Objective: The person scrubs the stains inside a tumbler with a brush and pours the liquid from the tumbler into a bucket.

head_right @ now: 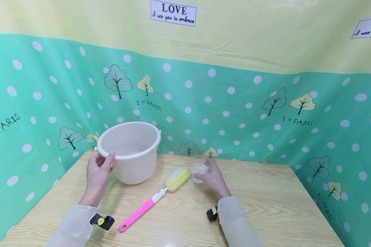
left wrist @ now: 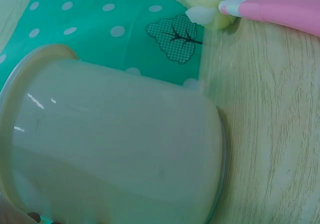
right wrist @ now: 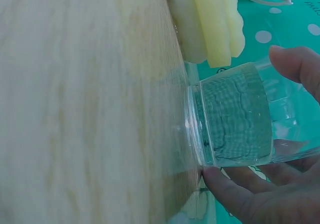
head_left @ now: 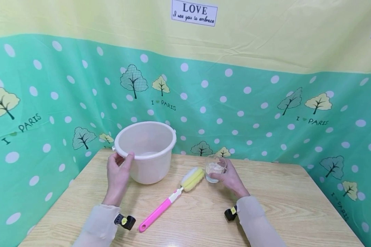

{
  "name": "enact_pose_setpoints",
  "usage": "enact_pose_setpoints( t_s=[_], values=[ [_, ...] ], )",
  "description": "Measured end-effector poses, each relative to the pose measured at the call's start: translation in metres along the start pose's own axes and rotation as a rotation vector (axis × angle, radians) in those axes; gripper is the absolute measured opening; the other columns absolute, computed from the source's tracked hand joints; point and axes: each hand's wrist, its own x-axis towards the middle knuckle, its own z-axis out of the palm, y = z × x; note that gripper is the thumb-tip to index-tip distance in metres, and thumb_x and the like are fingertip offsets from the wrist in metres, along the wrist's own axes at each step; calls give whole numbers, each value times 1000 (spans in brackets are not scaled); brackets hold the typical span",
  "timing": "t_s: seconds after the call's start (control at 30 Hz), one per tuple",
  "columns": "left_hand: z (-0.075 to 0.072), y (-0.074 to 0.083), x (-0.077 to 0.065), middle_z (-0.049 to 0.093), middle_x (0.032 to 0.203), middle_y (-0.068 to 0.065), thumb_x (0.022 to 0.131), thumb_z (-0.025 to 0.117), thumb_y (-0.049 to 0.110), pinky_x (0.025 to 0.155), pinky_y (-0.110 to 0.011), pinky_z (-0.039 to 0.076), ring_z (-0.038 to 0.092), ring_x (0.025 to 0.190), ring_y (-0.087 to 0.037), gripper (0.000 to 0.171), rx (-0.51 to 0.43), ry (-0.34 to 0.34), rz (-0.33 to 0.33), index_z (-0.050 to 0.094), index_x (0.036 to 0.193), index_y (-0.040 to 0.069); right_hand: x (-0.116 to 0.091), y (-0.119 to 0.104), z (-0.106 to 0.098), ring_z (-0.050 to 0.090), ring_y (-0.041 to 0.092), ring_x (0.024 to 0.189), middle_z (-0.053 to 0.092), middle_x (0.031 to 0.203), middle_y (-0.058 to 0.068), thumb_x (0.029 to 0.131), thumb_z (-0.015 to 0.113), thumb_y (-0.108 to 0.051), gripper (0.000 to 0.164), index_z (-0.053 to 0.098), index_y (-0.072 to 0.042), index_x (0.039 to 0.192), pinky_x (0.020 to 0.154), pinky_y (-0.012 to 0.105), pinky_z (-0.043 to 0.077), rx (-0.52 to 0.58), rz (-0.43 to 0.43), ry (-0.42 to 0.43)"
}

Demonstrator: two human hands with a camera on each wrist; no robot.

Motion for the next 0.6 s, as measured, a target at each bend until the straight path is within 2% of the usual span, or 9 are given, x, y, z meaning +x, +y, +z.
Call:
enact_pose_setpoints(
  t_s=[0.3, 0.6],
  values=[
    [-1, 2, -1, 34, 139, -15, 91, 58, 48, 107, -46, 33, 33, 130, -31, 74, 6, -3, -14, 31, 140, 1, -2, -2, 0, 48, 32, 117, 41, 139, 10, 68, 84, -20, 94, 30, -15, 145, 83, 36, 51, 23, 12, 5],
    [-1, 1, 1, 35, 140, -15, 91, 59, 47, 108, -46, 33, 34, 129, -30, 73, -5, -5, -8, 31, 140, 1, -6, -6, -2, 43, 33, 122, 40, 141, 10, 69, 83, -28, 95, 28, -15, 146, 94, 43, 46, 1, -4, 34]
  ],
)
